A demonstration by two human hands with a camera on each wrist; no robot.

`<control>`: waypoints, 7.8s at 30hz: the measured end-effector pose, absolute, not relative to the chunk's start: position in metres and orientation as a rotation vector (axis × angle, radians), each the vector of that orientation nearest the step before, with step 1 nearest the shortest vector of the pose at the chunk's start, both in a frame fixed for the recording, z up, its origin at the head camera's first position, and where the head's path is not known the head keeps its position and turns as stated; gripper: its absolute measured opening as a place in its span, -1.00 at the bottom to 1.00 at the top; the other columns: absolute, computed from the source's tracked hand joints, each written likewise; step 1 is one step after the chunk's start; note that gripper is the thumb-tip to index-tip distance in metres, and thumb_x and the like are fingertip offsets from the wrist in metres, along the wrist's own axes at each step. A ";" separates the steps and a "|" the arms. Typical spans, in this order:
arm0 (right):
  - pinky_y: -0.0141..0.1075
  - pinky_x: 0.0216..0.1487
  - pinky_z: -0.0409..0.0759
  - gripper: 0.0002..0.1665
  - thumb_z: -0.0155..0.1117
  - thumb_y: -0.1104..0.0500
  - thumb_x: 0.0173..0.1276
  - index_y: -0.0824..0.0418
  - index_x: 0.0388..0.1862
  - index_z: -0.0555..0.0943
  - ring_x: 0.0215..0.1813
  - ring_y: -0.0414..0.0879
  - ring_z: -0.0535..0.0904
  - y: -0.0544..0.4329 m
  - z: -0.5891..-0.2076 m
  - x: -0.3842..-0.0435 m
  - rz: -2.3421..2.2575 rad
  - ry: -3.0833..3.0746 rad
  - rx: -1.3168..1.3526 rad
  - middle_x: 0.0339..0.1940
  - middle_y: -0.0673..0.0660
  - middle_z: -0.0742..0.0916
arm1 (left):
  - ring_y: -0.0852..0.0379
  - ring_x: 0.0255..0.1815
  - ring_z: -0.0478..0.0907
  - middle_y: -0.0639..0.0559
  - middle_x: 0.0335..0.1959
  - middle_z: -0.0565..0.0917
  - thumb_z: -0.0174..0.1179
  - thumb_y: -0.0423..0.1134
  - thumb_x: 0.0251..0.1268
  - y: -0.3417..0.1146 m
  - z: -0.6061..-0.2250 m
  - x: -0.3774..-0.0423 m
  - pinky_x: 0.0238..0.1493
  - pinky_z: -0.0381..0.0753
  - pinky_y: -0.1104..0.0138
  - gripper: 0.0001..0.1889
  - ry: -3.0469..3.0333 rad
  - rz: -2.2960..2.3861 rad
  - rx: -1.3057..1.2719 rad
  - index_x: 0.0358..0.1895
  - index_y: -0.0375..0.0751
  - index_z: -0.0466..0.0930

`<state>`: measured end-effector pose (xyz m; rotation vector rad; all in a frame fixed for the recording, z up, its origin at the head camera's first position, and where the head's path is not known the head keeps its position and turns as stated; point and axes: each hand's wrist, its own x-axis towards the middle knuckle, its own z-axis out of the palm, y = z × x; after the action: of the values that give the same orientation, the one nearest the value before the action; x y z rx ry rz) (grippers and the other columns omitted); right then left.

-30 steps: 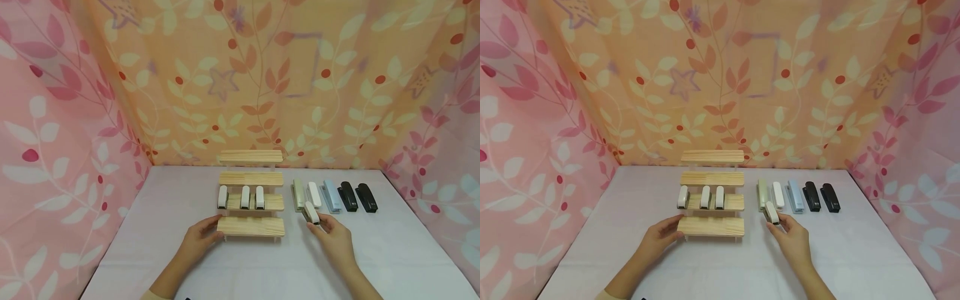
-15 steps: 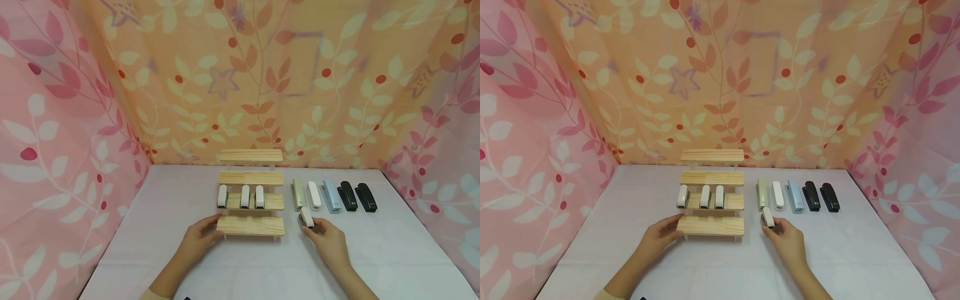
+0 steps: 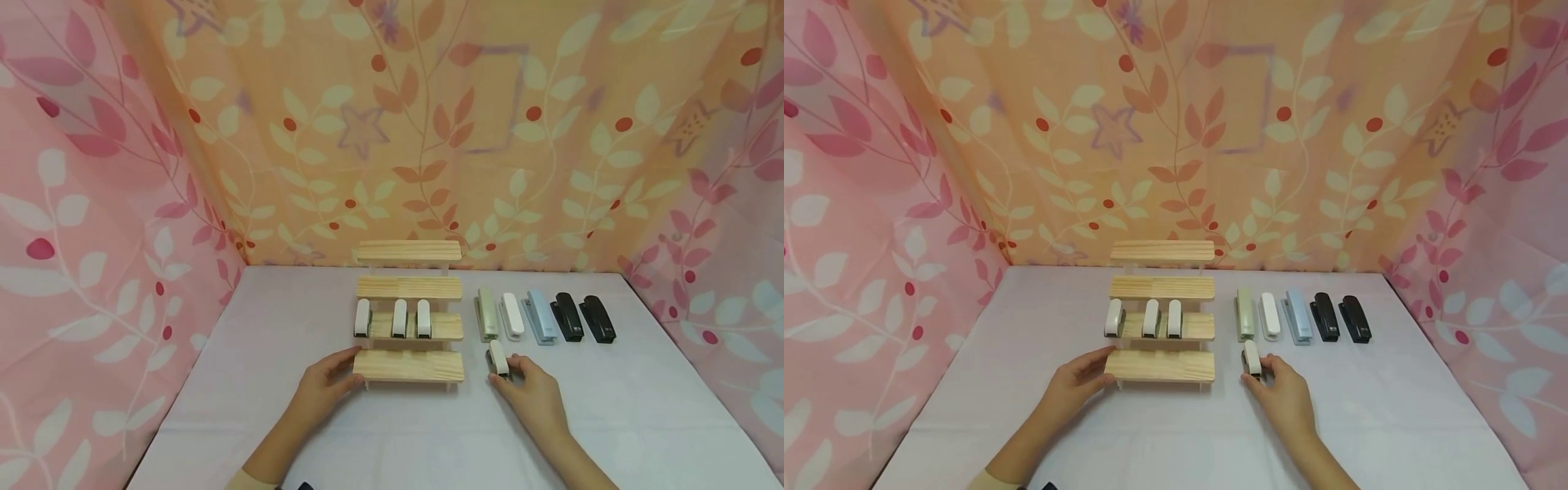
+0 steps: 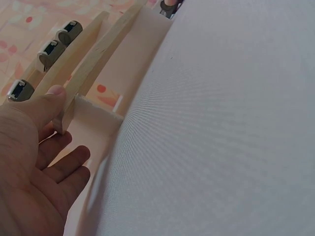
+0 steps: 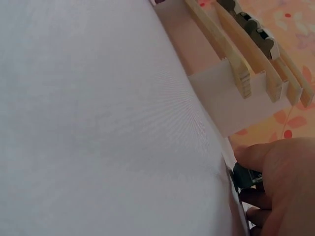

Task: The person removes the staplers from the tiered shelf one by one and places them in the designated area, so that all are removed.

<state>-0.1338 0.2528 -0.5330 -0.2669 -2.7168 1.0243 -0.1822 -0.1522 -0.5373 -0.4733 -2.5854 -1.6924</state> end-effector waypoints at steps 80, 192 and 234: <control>0.16 0.56 0.28 -0.15 0.62 -0.06 0.19 0.28 0.38 0.55 0.46 0.28 0.46 0.125 -0.462 -0.174 1.053 -2.475 0.209 0.34 0.29 0.64 | 0.16 0.33 0.57 0.26 0.25 0.66 0.48 0.04 0.17 -0.155 -0.537 -0.185 0.44 0.49 0.16 -0.42 -2.564 -1.697 -0.497 0.30 0.16 0.62; 0.29 0.43 0.37 -0.33 0.48 -0.10 0.35 0.16 0.35 0.60 0.46 0.25 0.46 0.290 -0.502 -0.120 1.241 -2.474 -0.380 0.25 0.24 0.69 | 0.22 0.35 0.55 0.30 0.25 0.65 0.46 0.08 0.17 -0.155 -0.540 -0.183 0.45 0.47 0.17 -0.41 -2.600 -1.725 -0.464 0.31 0.22 0.60; 0.34 0.21 0.56 -0.37 0.54 -0.05 0.29 0.24 0.23 0.61 0.27 0.37 0.59 0.285 -0.535 -0.127 0.970 -2.672 -0.451 0.14 0.34 0.74 | 0.16 0.35 0.56 0.23 0.26 0.66 0.48 0.00 0.19 -0.154 -0.537 -0.181 0.45 0.48 0.18 -0.41 -2.571 -1.751 -0.482 0.32 0.16 0.60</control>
<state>-0.1266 0.2848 -0.5346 -0.4513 -2.6720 0.9696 -0.1806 -0.1537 -0.5371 -0.4817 -2.5713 -1.7515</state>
